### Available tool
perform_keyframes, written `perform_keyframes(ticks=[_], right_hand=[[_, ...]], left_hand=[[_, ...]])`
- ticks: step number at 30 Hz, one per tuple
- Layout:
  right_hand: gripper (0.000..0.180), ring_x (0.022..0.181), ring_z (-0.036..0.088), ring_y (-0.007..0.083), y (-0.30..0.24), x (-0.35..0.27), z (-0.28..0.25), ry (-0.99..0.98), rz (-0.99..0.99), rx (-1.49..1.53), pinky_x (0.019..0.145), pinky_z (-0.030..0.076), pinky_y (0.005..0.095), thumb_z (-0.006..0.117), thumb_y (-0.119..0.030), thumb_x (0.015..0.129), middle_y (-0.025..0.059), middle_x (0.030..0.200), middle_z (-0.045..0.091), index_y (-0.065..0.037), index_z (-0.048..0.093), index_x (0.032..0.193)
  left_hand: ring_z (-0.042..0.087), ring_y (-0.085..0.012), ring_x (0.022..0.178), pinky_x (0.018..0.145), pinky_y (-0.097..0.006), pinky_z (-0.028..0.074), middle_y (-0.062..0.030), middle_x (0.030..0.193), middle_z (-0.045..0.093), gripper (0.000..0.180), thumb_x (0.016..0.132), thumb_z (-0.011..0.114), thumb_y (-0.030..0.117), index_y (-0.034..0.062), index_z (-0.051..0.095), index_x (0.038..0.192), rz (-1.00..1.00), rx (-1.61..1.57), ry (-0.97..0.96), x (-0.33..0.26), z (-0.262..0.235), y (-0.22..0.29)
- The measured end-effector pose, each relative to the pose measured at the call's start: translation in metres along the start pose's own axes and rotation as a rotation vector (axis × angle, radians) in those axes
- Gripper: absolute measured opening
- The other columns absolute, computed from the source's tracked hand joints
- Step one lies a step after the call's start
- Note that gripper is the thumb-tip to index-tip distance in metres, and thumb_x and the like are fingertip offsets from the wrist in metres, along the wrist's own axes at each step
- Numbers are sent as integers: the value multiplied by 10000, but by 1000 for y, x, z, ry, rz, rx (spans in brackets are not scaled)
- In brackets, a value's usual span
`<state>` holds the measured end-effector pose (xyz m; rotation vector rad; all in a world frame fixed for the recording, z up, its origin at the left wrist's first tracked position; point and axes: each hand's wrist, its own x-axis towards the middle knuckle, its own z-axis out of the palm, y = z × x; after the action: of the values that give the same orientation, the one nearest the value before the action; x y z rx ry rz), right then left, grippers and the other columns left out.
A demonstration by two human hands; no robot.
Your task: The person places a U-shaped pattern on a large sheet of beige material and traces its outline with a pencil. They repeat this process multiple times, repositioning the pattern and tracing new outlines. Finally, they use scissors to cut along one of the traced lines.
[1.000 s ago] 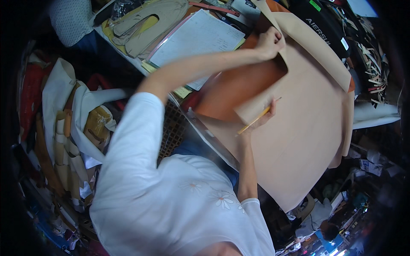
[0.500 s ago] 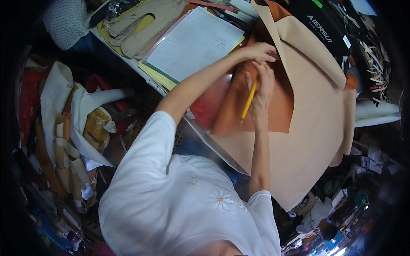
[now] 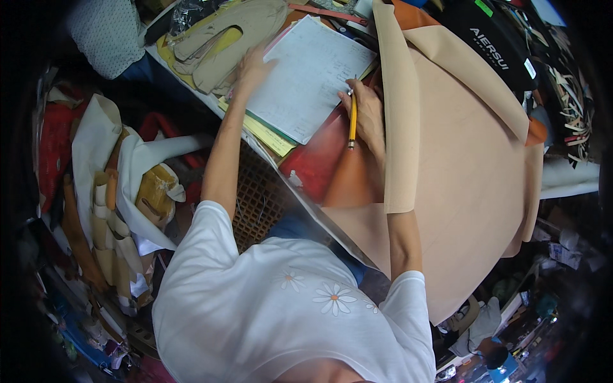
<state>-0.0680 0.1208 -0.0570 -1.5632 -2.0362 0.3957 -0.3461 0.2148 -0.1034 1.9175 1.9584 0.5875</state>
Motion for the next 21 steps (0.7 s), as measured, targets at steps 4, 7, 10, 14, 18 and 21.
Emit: perform_keyframes(ticks=[4,7,10,14,18,21], right_hand=[[334,967,643,265,15,8,-24,-72,137,114,848,502,339,604,-161,936,195,1077,641,-8,525,1222],[272,828,650,232,25,25,-27,36,51,120,749,505,334,602,-110,928,185,944,658,33,568,1157],[188,638,578,180,35,49,-18,108,39,134,602,453,321,635,-101,903,121,704,613,46,642,1019],[235,609,530,168,37,77,2,186,101,121,585,428,309,677,-171,879,107,674,568,36,650,986],[358,705,598,212,37,89,11,236,157,117,694,465,319,701,-298,855,151,754,622,26,653,1001],[392,743,622,248,43,95,15,184,168,3,737,484,339,664,-341,878,150,798,643,14,653,1047]], left_hand=[[629,-298,1037,901,-365,474,-197,1143,647,558,741,736,134,60,589,1274,47,-289,-155,18,-4,-37],[671,-255,943,836,-328,503,-186,1069,688,535,712,737,81,40,623,1233,56,-458,-257,31,-9,-52],[679,-247,927,827,-322,505,-190,1064,692,549,698,735,62,16,615,1232,88,-454,-351,35,-14,-47],[664,-271,964,860,-327,491,-203,1084,679,569,679,749,72,-2,609,1226,67,-280,-352,19,-23,-26],[630,-256,998,866,-322,485,-160,1112,662,460,807,675,74,20,595,1257,220,-89,-51,16,-37,2],[624,-279,1016,868,-346,486,-140,1096,660,318,870,592,70,22,630,1182,282,-251,234,35,-35,33]])
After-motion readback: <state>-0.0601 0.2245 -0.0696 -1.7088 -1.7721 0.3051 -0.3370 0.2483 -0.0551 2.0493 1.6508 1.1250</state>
